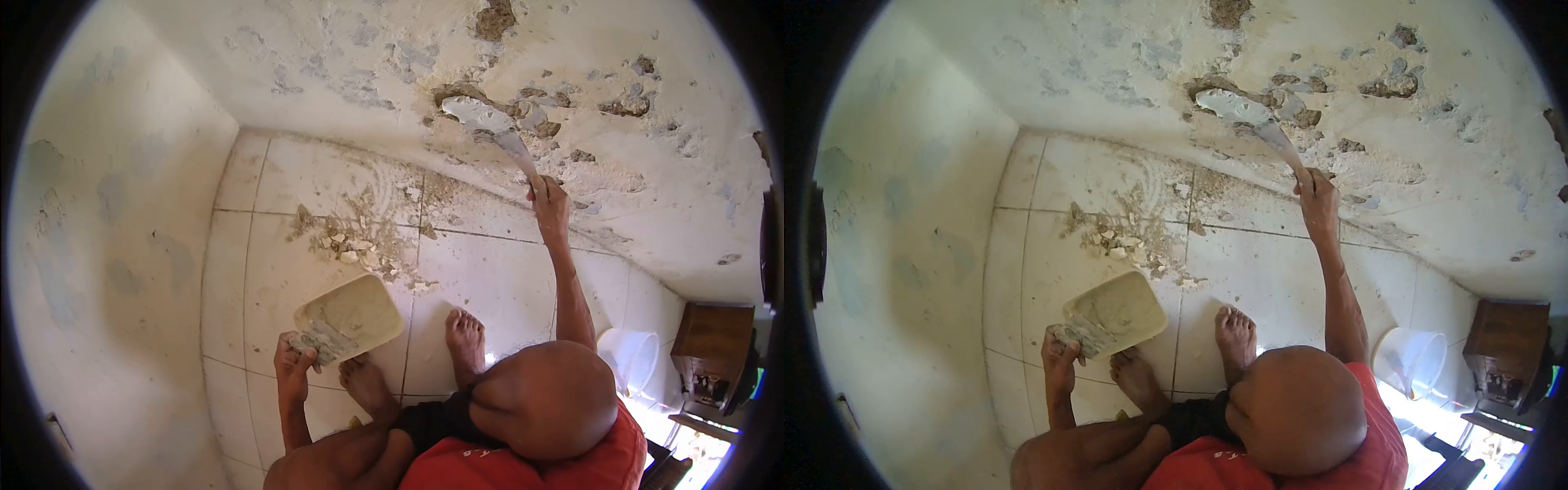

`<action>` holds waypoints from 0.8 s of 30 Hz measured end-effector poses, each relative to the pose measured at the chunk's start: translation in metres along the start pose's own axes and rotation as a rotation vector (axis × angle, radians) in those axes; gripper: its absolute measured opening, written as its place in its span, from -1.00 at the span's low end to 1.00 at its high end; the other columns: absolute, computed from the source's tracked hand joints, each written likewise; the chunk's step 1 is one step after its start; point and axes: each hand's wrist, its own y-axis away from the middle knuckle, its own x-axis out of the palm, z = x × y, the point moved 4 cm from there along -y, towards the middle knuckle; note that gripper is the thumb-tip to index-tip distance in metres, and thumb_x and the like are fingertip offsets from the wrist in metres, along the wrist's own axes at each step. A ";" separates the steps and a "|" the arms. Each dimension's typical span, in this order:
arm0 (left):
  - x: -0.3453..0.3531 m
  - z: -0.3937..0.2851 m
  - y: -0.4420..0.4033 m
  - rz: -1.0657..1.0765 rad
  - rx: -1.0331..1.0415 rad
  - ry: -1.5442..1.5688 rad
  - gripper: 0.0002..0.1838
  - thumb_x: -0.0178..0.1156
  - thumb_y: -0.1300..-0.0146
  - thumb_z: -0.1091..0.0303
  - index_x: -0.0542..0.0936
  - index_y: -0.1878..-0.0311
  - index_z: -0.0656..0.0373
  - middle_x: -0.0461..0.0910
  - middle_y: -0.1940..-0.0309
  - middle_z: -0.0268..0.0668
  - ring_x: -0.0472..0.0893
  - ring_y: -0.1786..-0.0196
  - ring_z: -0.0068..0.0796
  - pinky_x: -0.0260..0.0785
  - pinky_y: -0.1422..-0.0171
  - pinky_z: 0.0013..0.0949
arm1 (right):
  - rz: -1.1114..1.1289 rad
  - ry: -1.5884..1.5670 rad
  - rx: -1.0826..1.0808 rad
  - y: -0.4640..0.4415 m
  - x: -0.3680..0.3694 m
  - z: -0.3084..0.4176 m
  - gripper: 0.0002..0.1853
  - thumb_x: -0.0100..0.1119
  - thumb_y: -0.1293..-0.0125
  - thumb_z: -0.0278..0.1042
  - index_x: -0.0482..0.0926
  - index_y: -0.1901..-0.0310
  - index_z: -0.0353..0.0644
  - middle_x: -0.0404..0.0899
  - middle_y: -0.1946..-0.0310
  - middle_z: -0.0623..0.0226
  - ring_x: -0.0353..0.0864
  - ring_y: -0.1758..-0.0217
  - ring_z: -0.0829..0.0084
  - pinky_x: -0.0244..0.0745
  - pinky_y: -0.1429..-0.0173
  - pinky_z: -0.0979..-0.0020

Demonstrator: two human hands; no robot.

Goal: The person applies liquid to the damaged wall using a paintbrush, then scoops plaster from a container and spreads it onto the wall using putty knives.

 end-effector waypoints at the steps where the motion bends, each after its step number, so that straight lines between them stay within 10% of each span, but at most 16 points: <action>1: 0.001 0.000 -0.001 -0.001 0.008 0.007 -0.66 0.28 -0.27 0.46 0.38 -0.02 0.24 0.57 0.26 -0.25 0.55 0.32 -0.53 0.45 0.34 -0.47 | 0.002 0.028 0.020 0.010 -0.007 0.004 -0.65 0.01 -0.51 -0.14 0.62 0.14 -0.31 0.54 0.54 0.27 0.46 0.51 0.47 0.37 0.38 0.35; 12: 0.014 0.006 -0.016 -0.095 0.104 0.068 -0.67 0.24 -0.30 0.51 0.38 -0.06 0.28 0.58 0.18 -0.23 0.55 0.27 -0.55 0.46 0.33 -0.48 | 0.353 0.029 -0.126 0.049 -0.025 0.103 -0.75 0.06 -0.47 -0.32 0.53 -0.05 -0.27 0.58 0.45 0.19 0.58 0.46 0.32 0.47 0.34 0.29; 16: 0.010 0.019 -0.012 -0.080 0.117 0.085 -0.68 0.22 -0.29 0.57 0.38 -0.06 0.27 0.59 0.18 -0.22 0.54 0.27 -0.56 0.47 0.34 -0.49 | 0.367 0.460 -0.548 0.025 -0.052 0.154 -0.71 0.12 -0.38 -0.45 0.32 -0.07 -0.13 0.64 0.33 -0.02 0.69 0.28 -0.01 0.54 0.26 0.06; 24: 0.016 0.025 -0.012 -0.119 0.092 0.116 -0.67 0.24 -0.27 0.50 0.40 -0.06 0.23 0.57 0.23 -0.29 0.53 0.31 -0.59 0.45 0.36 -0.49 | 0.444 1.370 -1.116 0.011 -0.065 0.233 -0.49 0.11 -0.36 -0.50 0.38 -0.34 -0.05 0.54 0.10 0.17 0.68 0.40 0.34 0.59 0.51 0.40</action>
